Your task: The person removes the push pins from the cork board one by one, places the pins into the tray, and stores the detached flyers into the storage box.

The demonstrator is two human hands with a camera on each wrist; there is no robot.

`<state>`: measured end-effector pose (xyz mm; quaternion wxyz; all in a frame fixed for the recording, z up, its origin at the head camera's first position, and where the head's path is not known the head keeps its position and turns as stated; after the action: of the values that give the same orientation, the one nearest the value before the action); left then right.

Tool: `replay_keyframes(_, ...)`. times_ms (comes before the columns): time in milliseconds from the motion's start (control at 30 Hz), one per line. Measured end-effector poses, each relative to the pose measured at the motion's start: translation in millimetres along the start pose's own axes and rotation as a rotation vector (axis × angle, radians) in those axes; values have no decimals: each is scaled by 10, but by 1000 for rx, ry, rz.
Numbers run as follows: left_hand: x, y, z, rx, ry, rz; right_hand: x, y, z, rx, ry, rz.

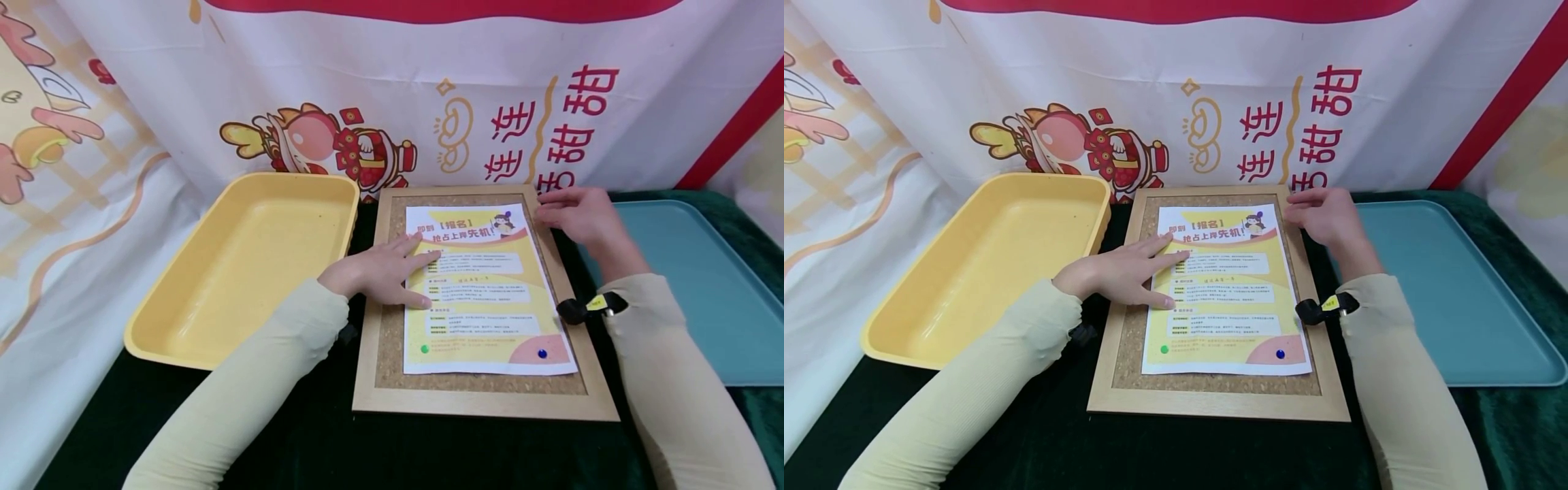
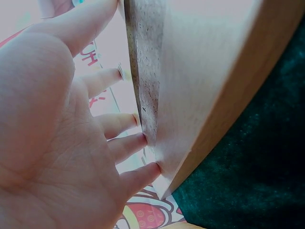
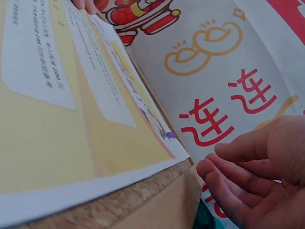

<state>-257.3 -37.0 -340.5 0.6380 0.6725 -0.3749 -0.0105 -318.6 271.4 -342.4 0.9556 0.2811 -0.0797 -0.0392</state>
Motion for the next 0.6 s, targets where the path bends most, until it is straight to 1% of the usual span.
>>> replay_keyframes(233, -6, -4, -1, -7, 1, 1, -23, -111, 28, 27, 6, 49)
replay_keyframes(400, -4, -4, 10, -5, 0, -1, -44, -189, 49, 44, 10, 54)
replay_keyframes(600, -22, -8, 5, -14, -6, -4, -51, -228, 32, 89, 41, 51)
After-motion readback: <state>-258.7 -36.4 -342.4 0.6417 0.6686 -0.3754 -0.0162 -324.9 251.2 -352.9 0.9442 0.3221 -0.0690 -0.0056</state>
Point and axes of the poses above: each hand's wrist, its own x-axis away from the middle knuckle, its own y-axis out of the back of the hand, z = x × y, the point moved 7 cm from there along -x, towards the middle knuckle, and after that the axes turned 5 degrees about y, right-handed, at the moved point
